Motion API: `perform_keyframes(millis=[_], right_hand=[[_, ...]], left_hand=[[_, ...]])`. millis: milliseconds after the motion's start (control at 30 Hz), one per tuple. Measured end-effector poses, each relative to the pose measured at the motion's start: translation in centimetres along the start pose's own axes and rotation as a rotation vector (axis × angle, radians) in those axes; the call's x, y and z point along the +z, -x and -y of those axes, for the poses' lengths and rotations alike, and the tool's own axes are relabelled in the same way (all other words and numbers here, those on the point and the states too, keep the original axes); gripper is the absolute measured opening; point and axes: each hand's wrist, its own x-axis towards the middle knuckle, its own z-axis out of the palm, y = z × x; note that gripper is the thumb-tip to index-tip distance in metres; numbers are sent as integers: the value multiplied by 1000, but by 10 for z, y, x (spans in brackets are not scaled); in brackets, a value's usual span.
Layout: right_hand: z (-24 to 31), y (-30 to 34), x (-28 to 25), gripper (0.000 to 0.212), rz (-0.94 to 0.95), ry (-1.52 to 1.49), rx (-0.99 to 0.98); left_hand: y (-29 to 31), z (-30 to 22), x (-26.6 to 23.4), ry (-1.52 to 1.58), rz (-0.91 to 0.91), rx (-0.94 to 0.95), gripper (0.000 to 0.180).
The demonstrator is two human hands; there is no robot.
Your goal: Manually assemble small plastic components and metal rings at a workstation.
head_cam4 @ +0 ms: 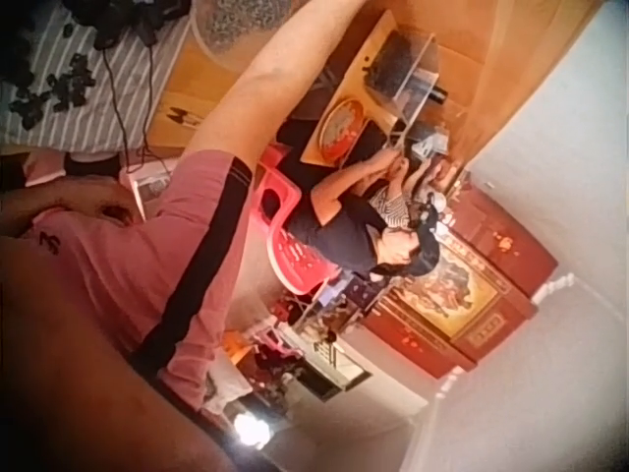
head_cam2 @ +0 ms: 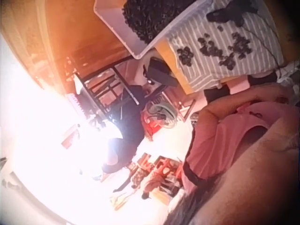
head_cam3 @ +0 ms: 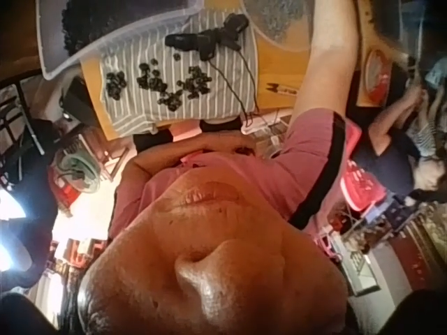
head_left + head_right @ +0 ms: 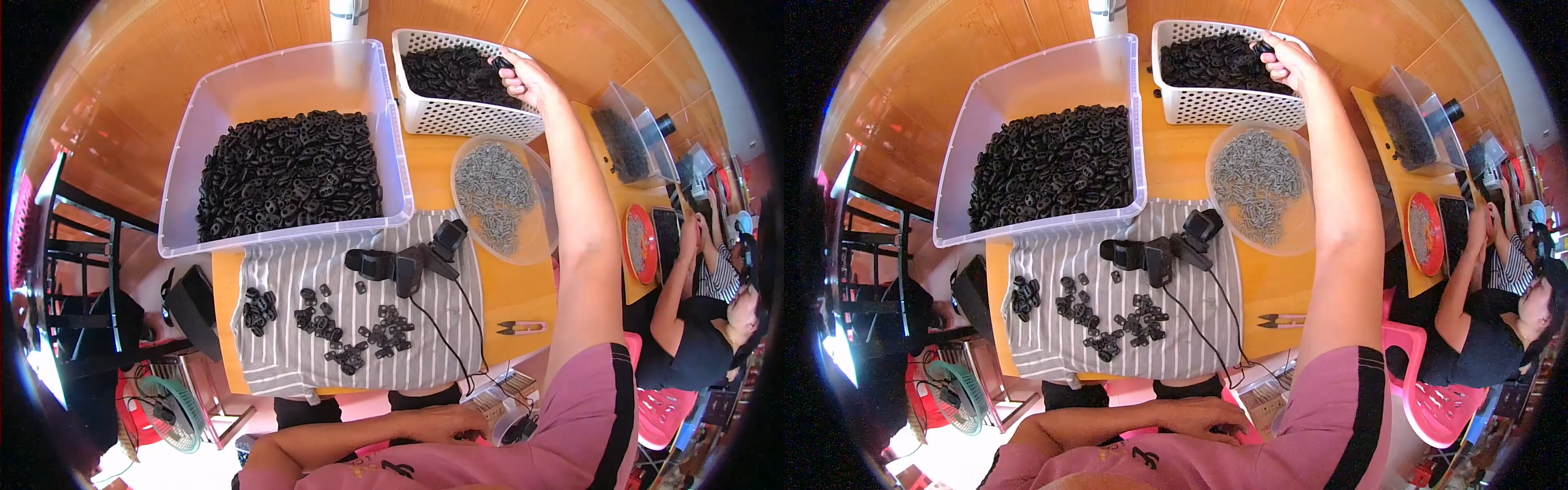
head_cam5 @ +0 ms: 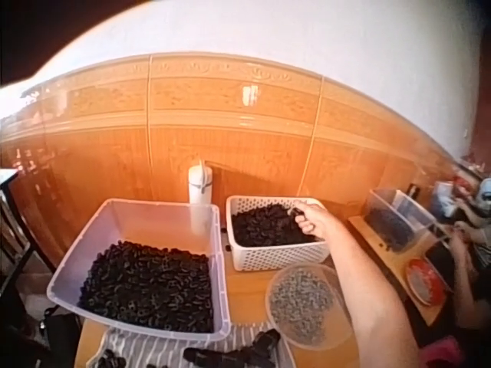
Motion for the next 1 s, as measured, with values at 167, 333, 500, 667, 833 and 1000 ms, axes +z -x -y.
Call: perform_keyframes(millis=[167, 333, 500, 667, 833, 1000], right_hand=[[7, 19, -3, 29, 216, -326, 7], [3, 27, -9, 33, 382, -347, -72], [12, 32, -3, 37, 408, -302, -111], [18, 32, -2, 52, 384, -265, -165], [17, 28, -7, 54, 364, -282, -200], [19, 33, -5, 56, 309, -275, -222]], left_hand=[[0, 9, 7, -48, -3, 10, 27], [-2, 7, 5, 2, 27, -39, 25], [-2, -1, 1, 1, 15, -11, 25], [-2, -4, -2, 15, 21, -6, 25], [-2, -3, -1, 4, 27, -14, 25], [-2, -4, -2, 10, 52, -42, 26]])
